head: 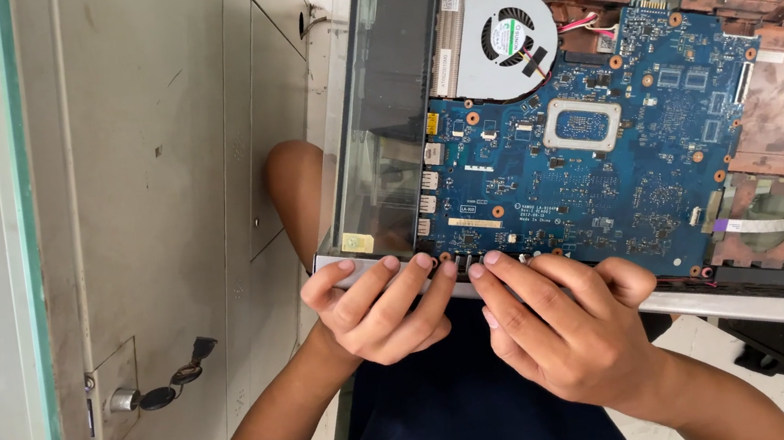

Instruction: The person uses a screwdriver to remove screws from the bottom of a disassembled laptop. They then use their hands to disconnect a red wire and a white ribbon cable from the motherboard, carefully manipulating the connectors and components.

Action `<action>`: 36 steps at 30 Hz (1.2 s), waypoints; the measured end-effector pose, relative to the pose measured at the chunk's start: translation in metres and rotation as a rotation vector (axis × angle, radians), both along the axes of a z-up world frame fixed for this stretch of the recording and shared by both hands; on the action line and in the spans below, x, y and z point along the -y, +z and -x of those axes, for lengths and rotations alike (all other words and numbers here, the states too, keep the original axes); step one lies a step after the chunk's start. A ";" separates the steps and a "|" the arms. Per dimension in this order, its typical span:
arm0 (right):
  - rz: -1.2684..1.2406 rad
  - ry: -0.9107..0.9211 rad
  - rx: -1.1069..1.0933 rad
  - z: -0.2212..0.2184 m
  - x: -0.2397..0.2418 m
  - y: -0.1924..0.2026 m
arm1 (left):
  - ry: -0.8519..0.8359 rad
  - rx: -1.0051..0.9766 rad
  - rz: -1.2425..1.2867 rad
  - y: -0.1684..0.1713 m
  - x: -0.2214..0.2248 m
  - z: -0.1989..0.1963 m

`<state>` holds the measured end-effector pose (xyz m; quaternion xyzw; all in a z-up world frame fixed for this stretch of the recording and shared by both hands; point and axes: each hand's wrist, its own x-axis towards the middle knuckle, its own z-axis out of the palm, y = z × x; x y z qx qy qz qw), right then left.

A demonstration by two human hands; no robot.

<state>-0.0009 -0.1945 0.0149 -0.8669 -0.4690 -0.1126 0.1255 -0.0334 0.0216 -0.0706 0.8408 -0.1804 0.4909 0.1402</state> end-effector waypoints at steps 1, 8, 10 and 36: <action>0.002 0.003 -0.003 -0.001 -0.001 0.000 | 0.003 -0.003 0.002 0.008 0.000 -0.003; 0.063 0.076 0.068 -0.002 0.000 0.000 | 0.057 -0.103 -0.032 0.020 -0.001 -0.004; 0.073 0.069 0.094 0.000 0.000 0.001 | 0.074 -0.114 -0.016 0.014 0.002 -0.003; -0.131 -0.107 -0.043 0.011 0.010 -0.017 | 0.107 -0.289 0.095 0.036 0.009 0.003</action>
